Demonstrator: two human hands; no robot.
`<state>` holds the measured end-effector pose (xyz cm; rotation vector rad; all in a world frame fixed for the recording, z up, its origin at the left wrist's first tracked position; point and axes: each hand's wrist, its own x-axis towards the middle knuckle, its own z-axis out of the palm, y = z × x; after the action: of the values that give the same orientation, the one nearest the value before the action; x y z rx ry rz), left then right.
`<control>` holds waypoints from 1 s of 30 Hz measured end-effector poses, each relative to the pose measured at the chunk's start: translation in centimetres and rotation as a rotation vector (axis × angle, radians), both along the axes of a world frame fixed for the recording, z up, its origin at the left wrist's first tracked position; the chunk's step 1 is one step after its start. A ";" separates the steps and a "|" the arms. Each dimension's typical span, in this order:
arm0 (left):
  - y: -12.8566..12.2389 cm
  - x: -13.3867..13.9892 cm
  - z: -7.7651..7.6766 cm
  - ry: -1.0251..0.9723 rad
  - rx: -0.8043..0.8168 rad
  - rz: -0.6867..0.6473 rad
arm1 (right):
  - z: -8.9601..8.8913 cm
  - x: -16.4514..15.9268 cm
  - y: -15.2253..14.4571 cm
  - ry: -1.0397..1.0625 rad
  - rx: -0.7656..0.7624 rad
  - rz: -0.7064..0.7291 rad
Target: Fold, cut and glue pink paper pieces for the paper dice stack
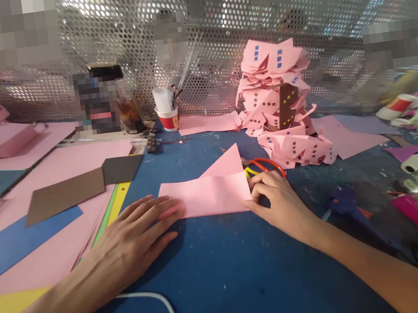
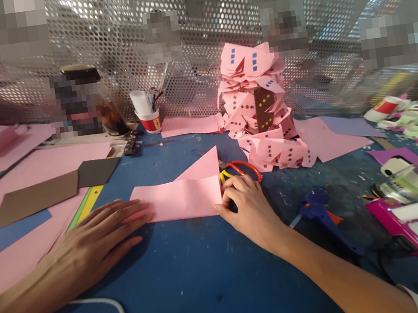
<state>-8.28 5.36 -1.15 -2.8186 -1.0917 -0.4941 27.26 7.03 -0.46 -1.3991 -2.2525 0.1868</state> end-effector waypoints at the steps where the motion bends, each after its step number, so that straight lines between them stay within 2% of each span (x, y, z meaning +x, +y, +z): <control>1: 0.0 0.0 0.0 -0.002 0.007 0.001 | 0.0 0.0 0.0 -0.001 -0.003 -0.001; 9: 0.3 0.1 -0.4 -0.005 -0.004 -0.007 | 0.3 -0.1 -0.1 -0.018 -0.017 -0.007; 20: -0.3 0.5 0.4 0.089 0.010 0.013 | 0.6 -0.3 -0.3 0.001 -0.021 -0.018; 30: -0.4 0.5 0.2 0.097 0.005 0.030 | 0.4 -0.2 -0.1 0.003 -0.016 -0.015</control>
<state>-7.77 4.97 -0.90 -2.7847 -1.1110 -0.3525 27.08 6.88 -0.10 -1.4218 -2.2423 0.2021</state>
